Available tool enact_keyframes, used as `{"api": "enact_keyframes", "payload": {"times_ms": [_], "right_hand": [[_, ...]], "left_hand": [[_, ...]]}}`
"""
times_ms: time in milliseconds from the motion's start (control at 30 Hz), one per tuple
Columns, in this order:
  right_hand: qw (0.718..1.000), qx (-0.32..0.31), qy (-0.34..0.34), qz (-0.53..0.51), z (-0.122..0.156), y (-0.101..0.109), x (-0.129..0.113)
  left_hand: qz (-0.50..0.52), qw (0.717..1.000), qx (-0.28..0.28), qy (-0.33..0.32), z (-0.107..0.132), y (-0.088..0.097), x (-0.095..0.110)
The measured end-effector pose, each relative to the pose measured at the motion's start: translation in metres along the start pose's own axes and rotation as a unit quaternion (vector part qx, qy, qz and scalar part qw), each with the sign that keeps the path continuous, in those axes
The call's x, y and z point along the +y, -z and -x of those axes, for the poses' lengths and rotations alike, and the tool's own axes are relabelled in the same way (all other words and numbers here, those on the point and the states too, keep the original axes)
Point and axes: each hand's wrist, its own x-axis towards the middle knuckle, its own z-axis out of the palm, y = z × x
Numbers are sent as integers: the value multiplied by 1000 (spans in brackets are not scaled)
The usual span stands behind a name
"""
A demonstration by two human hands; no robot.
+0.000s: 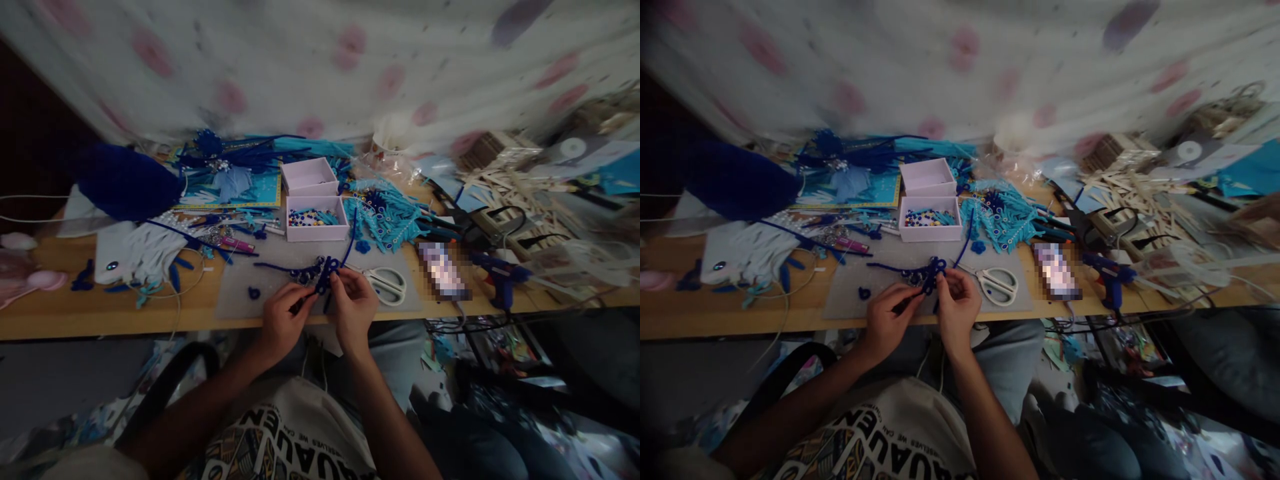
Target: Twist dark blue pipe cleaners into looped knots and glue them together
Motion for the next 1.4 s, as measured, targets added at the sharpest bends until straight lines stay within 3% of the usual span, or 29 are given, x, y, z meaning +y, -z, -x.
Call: {"api": "enact_keyframes", "payload": {"times_ms": [1400], "right_hand": [[1000, 13, 14, 21, 2, -1, 1]], "left_hand": [[6, 1000, -4, 0, 0, 0, 1]]}}
